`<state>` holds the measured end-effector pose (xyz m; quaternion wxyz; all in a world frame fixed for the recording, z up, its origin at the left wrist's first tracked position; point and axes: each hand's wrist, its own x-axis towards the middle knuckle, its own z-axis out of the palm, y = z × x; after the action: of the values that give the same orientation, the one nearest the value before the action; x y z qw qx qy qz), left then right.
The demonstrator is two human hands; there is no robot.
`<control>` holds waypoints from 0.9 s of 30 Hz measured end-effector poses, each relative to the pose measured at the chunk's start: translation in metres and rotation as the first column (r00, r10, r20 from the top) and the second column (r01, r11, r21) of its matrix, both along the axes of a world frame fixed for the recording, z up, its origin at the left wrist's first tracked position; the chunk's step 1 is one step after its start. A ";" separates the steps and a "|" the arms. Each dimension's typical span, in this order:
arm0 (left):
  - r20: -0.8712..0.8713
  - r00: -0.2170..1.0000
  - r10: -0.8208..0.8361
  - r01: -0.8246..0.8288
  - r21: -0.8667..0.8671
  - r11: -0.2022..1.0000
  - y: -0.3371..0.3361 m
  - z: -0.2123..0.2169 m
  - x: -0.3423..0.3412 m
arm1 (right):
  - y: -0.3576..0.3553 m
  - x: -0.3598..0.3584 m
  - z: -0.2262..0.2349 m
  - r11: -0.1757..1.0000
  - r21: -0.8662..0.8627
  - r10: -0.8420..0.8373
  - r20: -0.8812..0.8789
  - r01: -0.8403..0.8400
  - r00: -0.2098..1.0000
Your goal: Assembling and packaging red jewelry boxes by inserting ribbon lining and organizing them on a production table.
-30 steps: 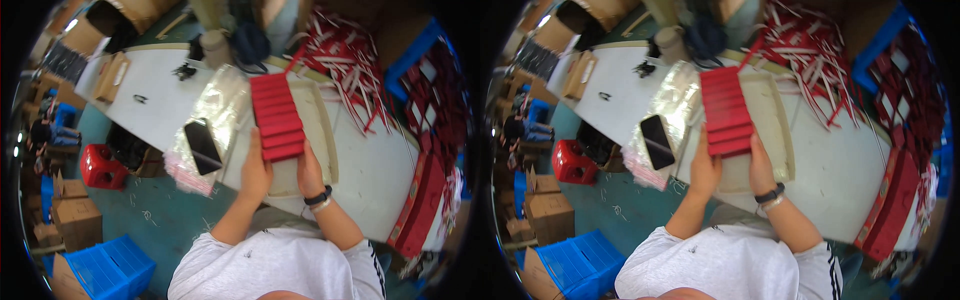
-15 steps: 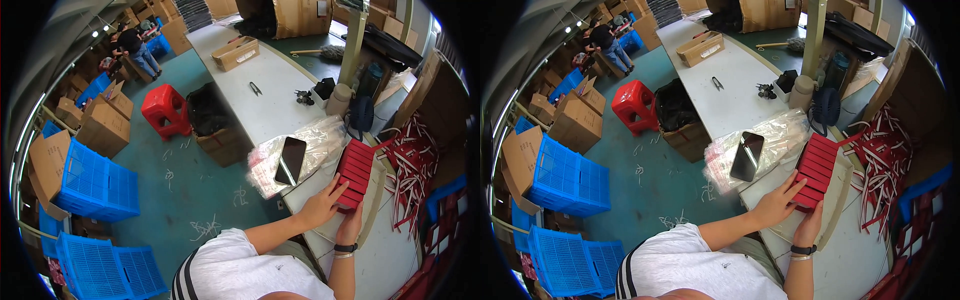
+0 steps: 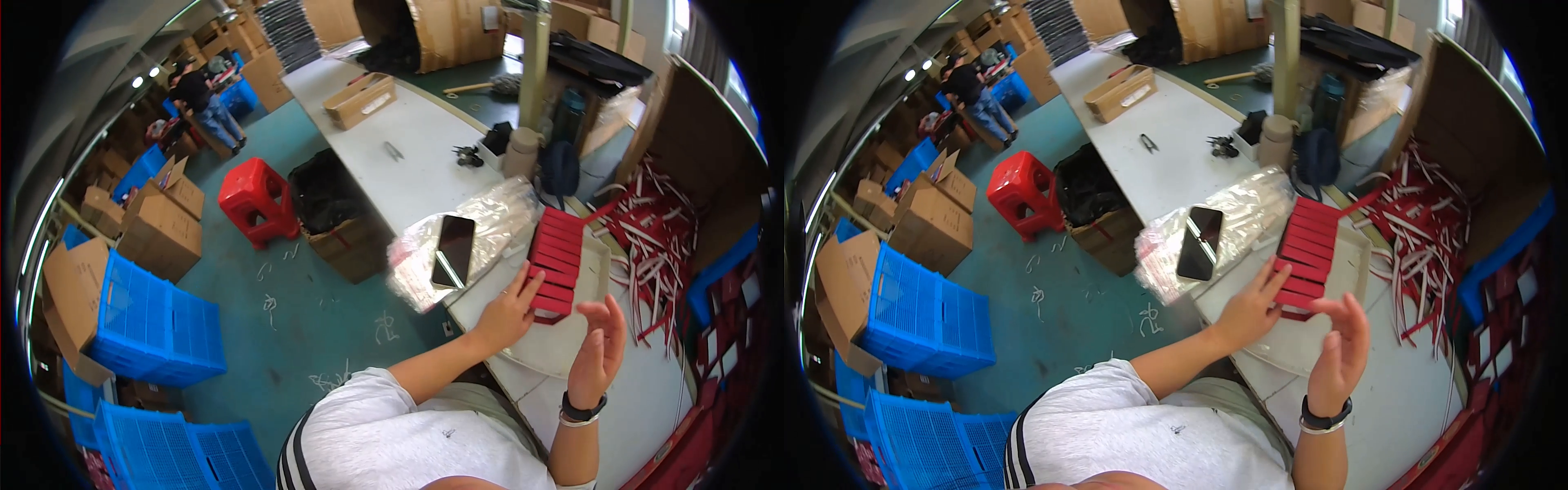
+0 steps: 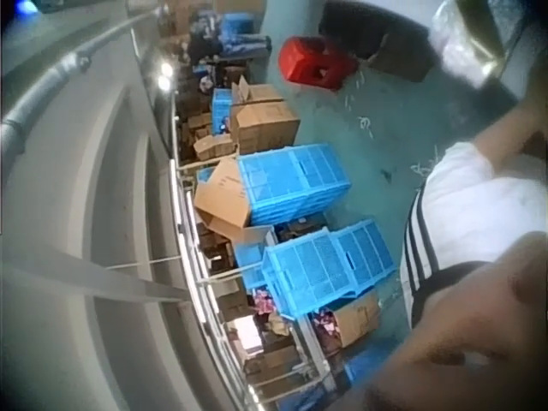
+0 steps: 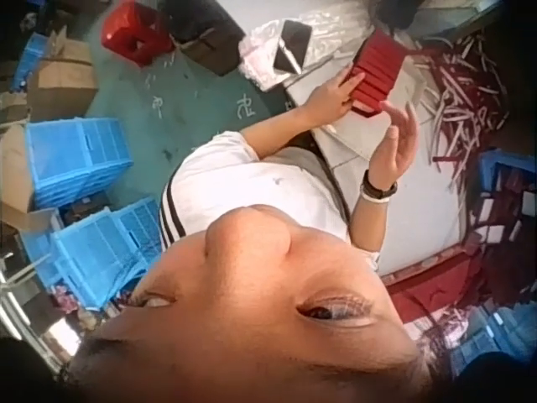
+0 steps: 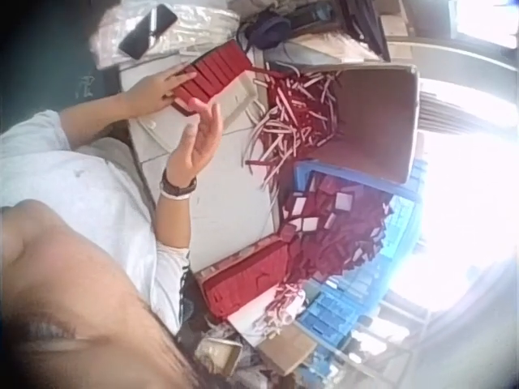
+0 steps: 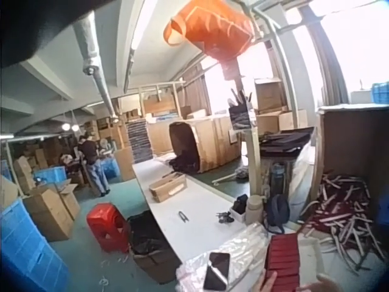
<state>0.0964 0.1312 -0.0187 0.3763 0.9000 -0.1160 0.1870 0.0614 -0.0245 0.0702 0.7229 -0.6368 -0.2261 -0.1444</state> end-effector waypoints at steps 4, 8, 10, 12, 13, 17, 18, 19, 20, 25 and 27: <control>-0.076 0.997 -0.015 0.010 -0.060 0.998 0.008 -0.012 0.008 | 0.015 -0.019 0.093 0.829 -0.498 0.494 0.443 -0.253 0.749; -0.027 1.000 0.010 -0.008 0.070 0.997 0.001 -0.003 0.012 | 0.018 -0.037 0.123 0.803 -0.560 0.534 0.524 -0.204 0.664; 0.012 0.994 0.113 -0.113 0.131 0.985 0.013 -0.007 0.005 | 0.001 -0.035 0.125 0.797 -0.544 0.577 0.558 -0.261 0.596; -0.067 0.996 0.059 -0.054 0.071 0.996 0.005 0.000 0.008 | -0.028 -0.034 0.148 0.743 -0.651 0.595 0.748 0.154 0.293; -0.070 0.998 0.011 -0.007 0.064 0.998 0.002 0.007 0.007 | -0.040 -0.042 0.152 0.742 -0.649 0.561 0.739 0.168 0.373; 0.095 0.995 0.030 -0.040 0.108 0.993 -0.009 0.026 -0.019 | -0.091 -0.081 0.143 0.733 -0.668 0.423 0.298 -0.130 0.856; 0.168 0.986 0.014 -0.030 0.095 0.995 -0.005 0.037 -0.031 | -0.099 -0.091 0.143 0.735 -0.666 0.407 0.290 -0.122 0.866; 0.211 0.977 -0.019 -0.001 0.097 0.995 -0.008 0.043 -0.037 | -0.107 -0.100 0.138 0.745 -0.667 0.376 0.405 -0.012 0.834; 0.245 0.968 -0.056 0.039 0.075 0.996 -0.010 0.048 -0.044 | -0.112 -0.106 0.132 0.754 -0.650 0.352 0.516 0.090 0.781; 0.475 0.769 -0.429 0.506 -0.041 0.861 -0.035 0.047 -0.062 | -0.142 -0.109 0.086 0.850 -0.492 0.123 0.533 0.189 0.837; 0.400 0.713 -0.575 0.631 -0.010 0.776 -0.056 0.043 -0.061 | -0.154 -0.117 0.072 0.859 -0.404 -0.121 0.434 0.313 0.893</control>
<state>0.0358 0.0753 0.0243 0.4518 0.7294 -0.4594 0.2299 -0.0559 -0.1787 0.1423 0.4676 -0.7701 -0.3197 -0.2934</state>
